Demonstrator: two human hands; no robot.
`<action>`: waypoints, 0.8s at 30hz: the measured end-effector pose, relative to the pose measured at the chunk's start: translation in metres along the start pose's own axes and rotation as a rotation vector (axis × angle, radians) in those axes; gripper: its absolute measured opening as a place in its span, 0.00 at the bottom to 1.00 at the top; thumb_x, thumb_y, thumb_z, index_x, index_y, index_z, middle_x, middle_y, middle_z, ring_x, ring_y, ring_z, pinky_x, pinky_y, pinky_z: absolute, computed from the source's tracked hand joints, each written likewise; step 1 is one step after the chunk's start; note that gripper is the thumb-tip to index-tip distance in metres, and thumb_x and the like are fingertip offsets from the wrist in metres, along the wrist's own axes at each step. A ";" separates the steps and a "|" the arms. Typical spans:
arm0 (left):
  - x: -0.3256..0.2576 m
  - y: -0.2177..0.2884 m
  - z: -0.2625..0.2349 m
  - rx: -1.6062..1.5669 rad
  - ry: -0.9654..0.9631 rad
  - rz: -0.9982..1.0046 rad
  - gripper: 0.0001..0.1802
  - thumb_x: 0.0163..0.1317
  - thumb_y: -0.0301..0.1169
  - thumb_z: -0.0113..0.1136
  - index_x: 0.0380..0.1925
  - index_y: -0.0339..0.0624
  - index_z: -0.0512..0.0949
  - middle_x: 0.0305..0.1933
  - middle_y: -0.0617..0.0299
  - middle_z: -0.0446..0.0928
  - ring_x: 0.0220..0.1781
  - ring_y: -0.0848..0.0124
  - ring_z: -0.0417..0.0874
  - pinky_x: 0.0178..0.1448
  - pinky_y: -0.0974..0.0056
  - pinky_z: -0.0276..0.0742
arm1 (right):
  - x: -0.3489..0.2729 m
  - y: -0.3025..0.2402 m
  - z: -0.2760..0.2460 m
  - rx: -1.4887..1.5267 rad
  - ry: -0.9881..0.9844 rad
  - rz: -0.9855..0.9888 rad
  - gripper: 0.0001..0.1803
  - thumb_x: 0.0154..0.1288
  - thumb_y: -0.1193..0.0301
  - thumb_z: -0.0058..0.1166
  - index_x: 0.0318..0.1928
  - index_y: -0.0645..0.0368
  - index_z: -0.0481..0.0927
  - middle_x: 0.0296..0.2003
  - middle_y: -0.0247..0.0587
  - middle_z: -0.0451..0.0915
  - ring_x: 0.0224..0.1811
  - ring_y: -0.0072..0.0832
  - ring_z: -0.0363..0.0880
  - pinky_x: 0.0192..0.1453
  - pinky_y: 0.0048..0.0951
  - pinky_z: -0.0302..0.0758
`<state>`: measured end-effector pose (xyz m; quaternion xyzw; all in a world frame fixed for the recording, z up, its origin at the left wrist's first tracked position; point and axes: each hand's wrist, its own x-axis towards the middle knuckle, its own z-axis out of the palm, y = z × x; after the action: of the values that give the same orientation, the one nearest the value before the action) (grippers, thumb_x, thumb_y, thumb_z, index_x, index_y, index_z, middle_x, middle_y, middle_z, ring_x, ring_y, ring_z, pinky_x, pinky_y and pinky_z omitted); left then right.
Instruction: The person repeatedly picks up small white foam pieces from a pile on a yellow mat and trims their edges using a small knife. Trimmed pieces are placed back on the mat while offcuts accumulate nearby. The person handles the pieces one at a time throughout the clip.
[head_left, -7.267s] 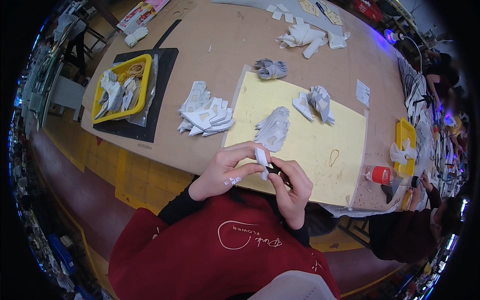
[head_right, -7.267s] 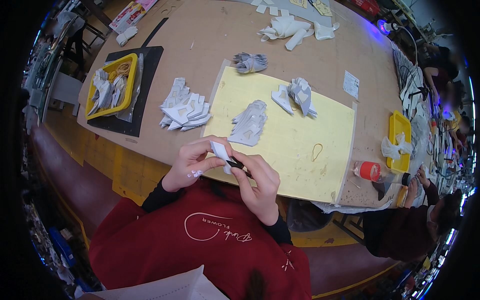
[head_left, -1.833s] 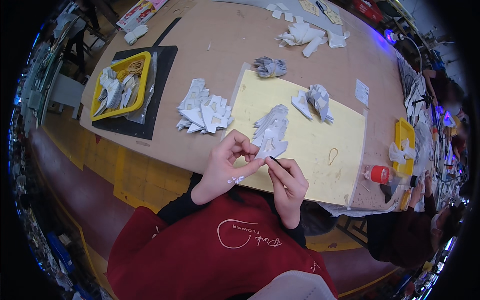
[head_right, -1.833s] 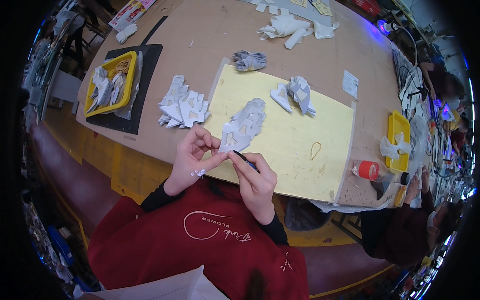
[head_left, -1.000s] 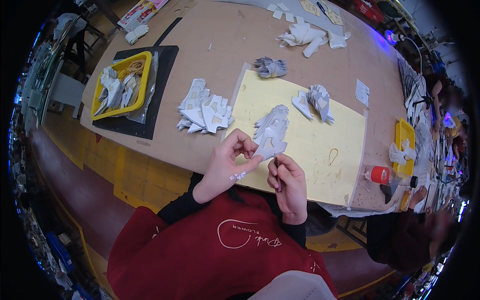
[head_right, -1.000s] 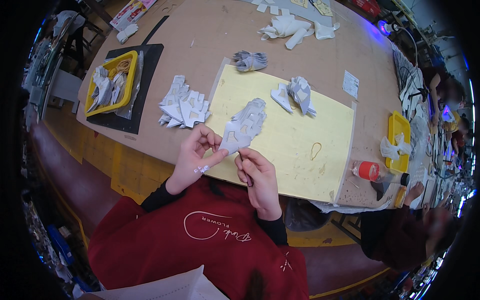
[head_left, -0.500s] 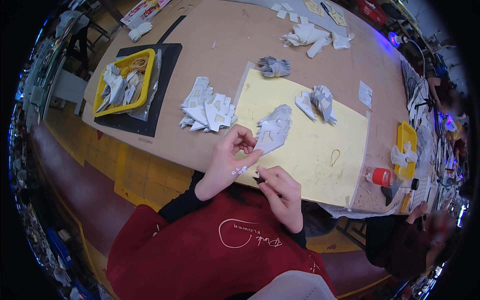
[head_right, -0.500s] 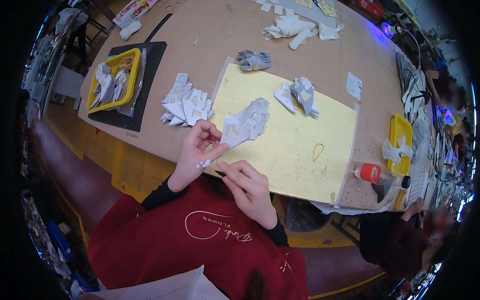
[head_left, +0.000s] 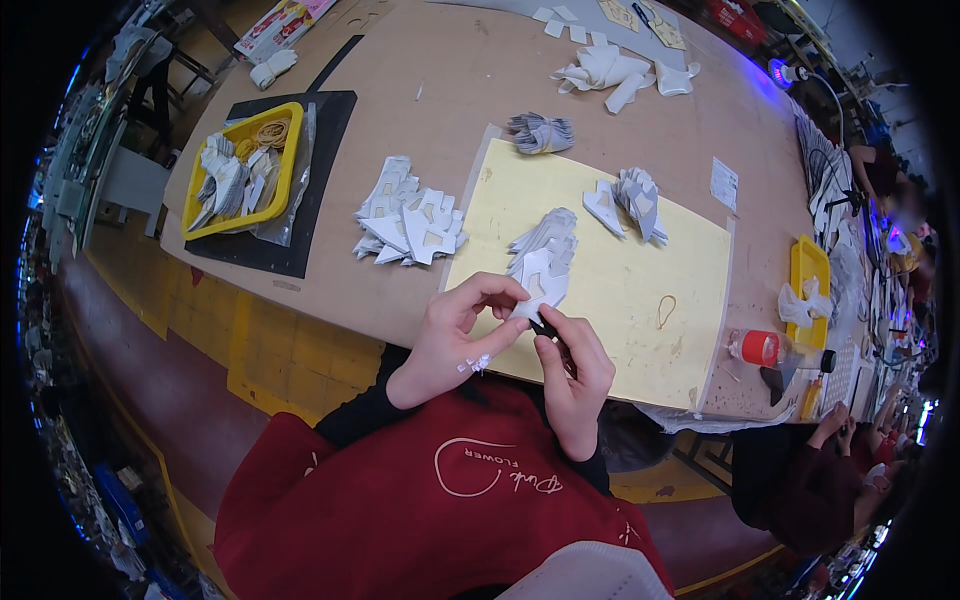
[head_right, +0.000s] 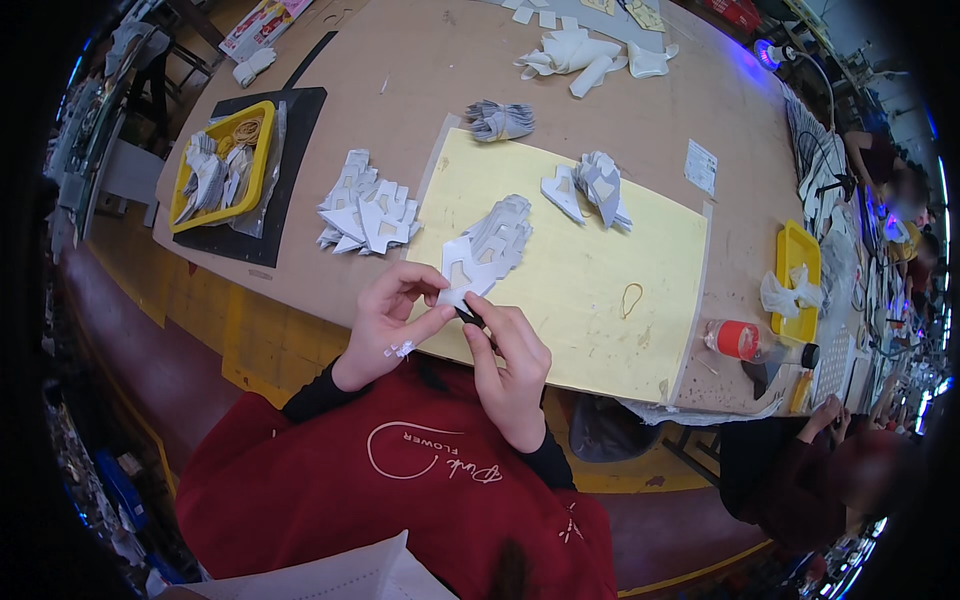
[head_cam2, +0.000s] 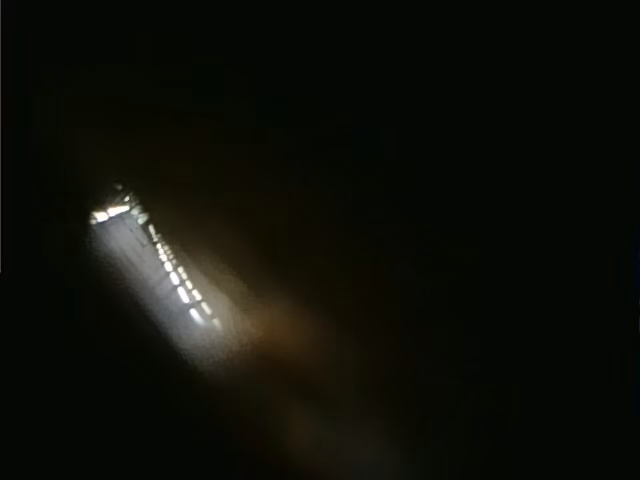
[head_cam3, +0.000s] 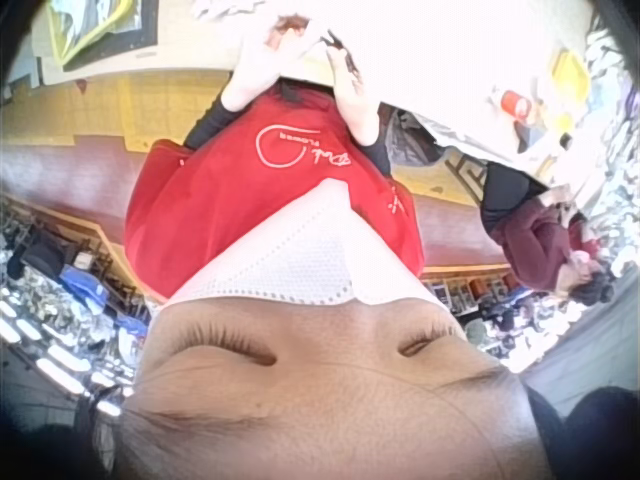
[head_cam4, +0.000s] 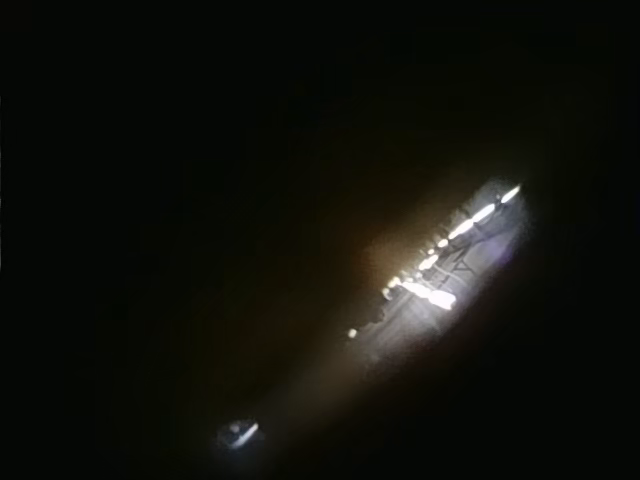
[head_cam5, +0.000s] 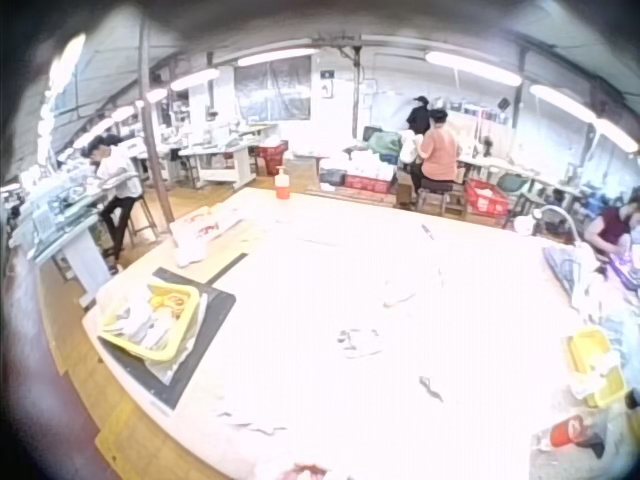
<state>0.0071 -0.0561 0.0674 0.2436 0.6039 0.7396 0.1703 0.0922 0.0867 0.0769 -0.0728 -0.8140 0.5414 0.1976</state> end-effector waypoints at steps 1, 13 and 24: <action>0.000 0.000 0.000 0.001 0.001 0.006 0.18 0.56 0.13 0.63 0.47 0.33 0.74 0.45 0.60 0.74 0.45 0.75 0.73 0.52 0.68 0.71 | 0.000 -0.001 0.000 0.002 -0.001 0.005 0.16 0.61 0.83 0.59 0.51 0.66 0.81 0.32 0.42 0.79 0.26 0.23 0.74 0.28 0.22 0.71; -0.001 0.001 0.001 0.057 0.040 0.103 0.13 0.58 0.19 0.64 0.44 0.33 0.78 0.39 0.60 0.79 0.41 0.75 0.79 0.49 0.69 0.75 | -0.001 -0.001 0.001 0.085 0.010 -0.022 0.16 0.62 0.81 0.58 0.51 0.65 0.80 0.30 0.38 0.75 0.23 0.19 0.67 0.26 0.21 0.64; -0.003 -0.001 0.004 0.032 0.072 0.110 0.14 0.57 0.19 0.65 0.44 0.33 0.78 0.39 0.61 0.80 0.41 0.75 0.80 0.49 0.69 0.76 | -0.005 0.005 0.006 0.189 0.029 0.032 0.15 0.64 0.80 0.57 0.52 0.65 0.79 0.31 0.36 0.75 0.26 0.18 0.67 0.29 0.20 0.63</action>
<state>0.0115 -0.0545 0.0665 0.2523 0.6070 0.7464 0.1039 0.0943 0.0819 0.0696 -0.0745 -0.7550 0.6178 0.2067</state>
